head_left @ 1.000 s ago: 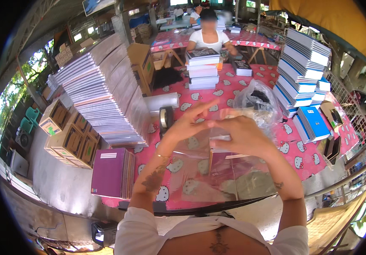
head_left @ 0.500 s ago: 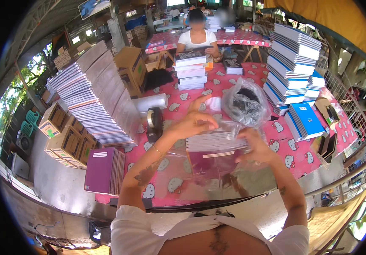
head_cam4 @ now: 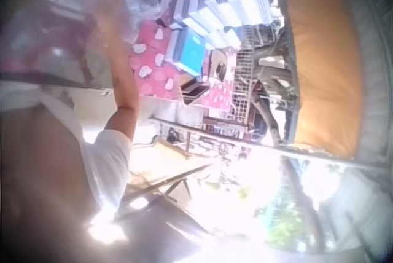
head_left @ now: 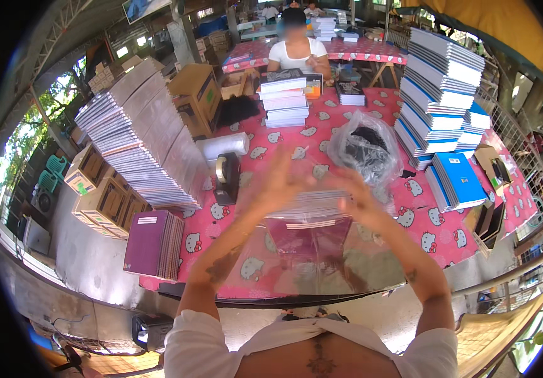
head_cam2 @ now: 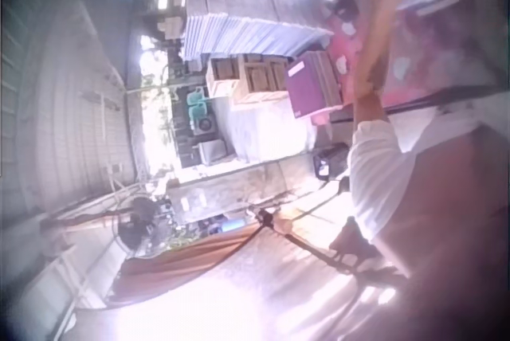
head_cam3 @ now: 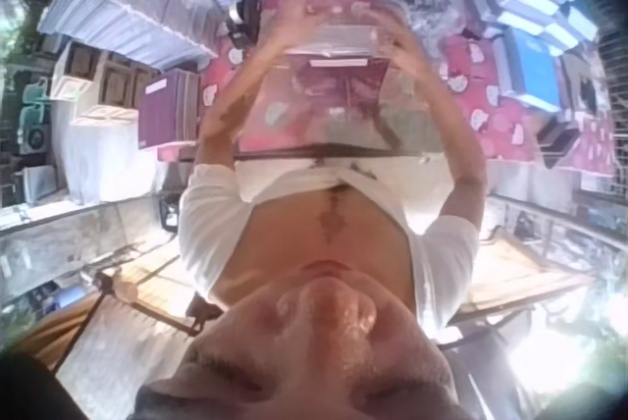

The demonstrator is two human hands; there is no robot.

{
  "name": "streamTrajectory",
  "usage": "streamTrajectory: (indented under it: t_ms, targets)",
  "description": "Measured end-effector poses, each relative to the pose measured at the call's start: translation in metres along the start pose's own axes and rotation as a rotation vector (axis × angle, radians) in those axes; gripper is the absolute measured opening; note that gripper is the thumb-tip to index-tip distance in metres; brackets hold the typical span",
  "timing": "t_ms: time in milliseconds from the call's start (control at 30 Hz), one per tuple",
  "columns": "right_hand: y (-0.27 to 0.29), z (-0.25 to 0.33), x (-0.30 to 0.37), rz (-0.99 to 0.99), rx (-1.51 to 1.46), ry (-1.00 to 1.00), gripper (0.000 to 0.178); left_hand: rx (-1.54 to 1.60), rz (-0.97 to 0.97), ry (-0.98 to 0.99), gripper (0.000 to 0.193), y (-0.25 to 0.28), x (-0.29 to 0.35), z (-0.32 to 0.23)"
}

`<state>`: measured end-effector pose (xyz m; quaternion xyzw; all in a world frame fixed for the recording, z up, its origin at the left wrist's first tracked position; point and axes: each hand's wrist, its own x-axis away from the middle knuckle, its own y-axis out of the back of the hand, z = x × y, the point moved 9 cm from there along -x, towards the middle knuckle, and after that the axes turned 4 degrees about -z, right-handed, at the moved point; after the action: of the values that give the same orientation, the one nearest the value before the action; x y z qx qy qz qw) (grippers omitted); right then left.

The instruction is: The person places notebooks into plastic bags, folds the bags over, and secures them with tape using a tape dispenser.

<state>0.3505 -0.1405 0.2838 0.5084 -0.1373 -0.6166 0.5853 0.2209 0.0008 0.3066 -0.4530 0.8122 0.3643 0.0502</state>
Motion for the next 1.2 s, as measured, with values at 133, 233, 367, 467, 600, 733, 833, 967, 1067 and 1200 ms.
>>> streamTrajectory:
  t_ms: [133,233,367,467,600,733,833,967,1067,1200]
  targets:
    - [-0.023,-0.078,-0.052,-0.029,-0.548,-0.524,0.071,0.538,0.274,0.572,0.078,0.008,0.024,0.095]
    - [-0.010,-0.040,-0.082,0.111,-0.677,-0.396,0.080,0.522,0.470,0.575,0.072,0.009,0.038,0.081]
    - [-0.004,-0.051,-0.067,-0.008,-0.899,-0.376,0.089,0.651,0.632,0.416,0.067,-0.026,0.023,0.055]
    - [-0.018,-0.047,-0.054,0.286,-0.809,-0.294,0.100,0.620,0.593,0.155,0.064,-0.008,0.023,0.043]
    - [0.004,0.048,-0.030,0.281,-0.211,0.005,0.087,0.149,0.482,-0.238,0.063,0.044,0.070,0.010]
    - [-0.016,0.033,0.003,-0.061,0.092,0.077,0.063,-0.348,0.144,-0.736,0.046,0.034,0.099,-0.036]
    - [-0.007,0.053,-0.002,-0.167,0.145,0.133,0.043,-0.170,0.176,-0.467,0.036,0.039,0.093,-0.025]
    - [-0.007,0.025,-0.027,0.144,0.012,-0.234,0.031,-0.266,0.311,-0.338,0.041,0.027,0.066,-0.017]
    - [-0.007,0.013,-0.044,0.221,0.183,-0.271,0.040,-0.520,0.304,-0.212,0.048,0.021,0.050,-0.011]
    - [-0.024,-0.048,-0.044,0.263,-0.451,-0.355,0.056,-0.261,0.399,-0.206,0.058,0.010,0.010,0.036]
